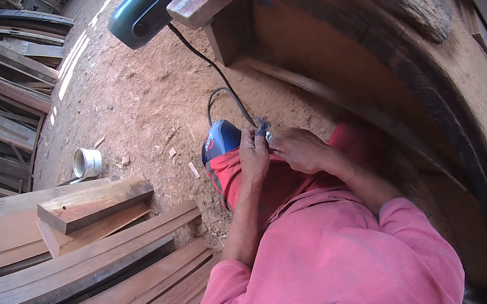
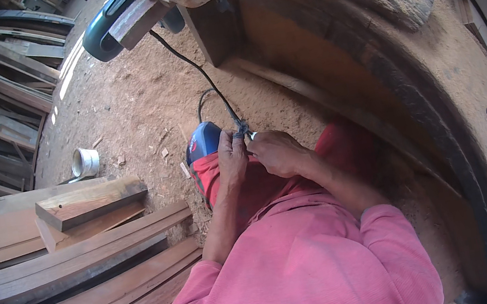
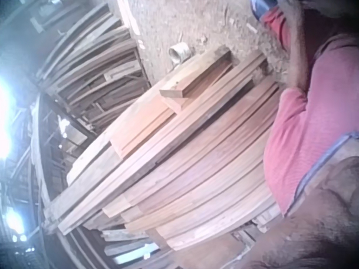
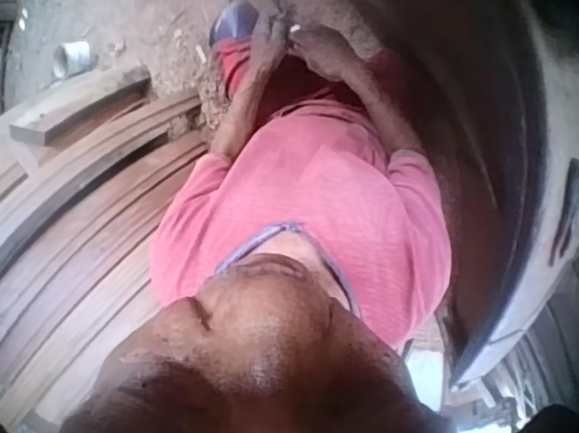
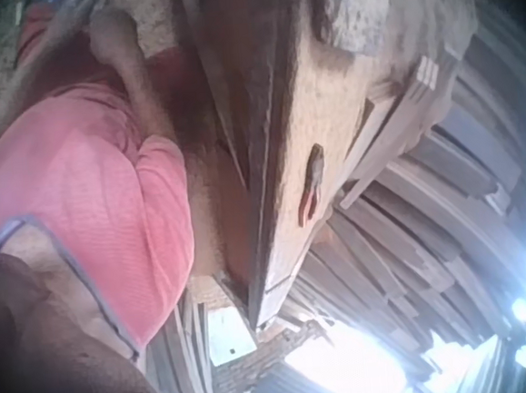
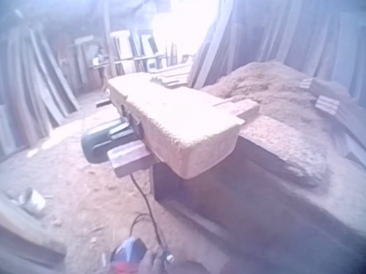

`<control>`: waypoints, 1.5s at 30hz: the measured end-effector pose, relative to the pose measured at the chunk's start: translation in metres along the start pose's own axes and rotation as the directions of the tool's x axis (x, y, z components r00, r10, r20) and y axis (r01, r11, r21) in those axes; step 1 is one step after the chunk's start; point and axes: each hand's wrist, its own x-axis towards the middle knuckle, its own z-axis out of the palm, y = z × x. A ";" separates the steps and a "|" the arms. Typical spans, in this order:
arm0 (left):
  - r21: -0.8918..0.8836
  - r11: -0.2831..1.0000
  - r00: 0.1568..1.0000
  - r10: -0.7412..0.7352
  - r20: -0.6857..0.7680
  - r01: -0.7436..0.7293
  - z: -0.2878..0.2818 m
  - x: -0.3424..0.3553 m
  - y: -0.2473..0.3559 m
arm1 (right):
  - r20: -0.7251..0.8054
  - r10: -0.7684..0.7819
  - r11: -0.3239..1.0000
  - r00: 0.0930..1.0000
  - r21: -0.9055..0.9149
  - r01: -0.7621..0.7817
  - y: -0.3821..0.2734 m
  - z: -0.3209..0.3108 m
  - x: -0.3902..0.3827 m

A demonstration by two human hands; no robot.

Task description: The person handles a wooden plank and then works on a power tool's electrical cord. They strip the cord's insulation, twist the exposed wires together, and wrap the connection with electrical tape. The person then moves around the workshop and picks up a long wooden plank.

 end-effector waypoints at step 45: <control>0.157 0.983 0.955 0.043 0.292 -0.092 -0.004 -0.017 0.023 | -0.304 -0.043 0.983 0.952 0.157 0.095 0.014 -0.018 -0.003</control>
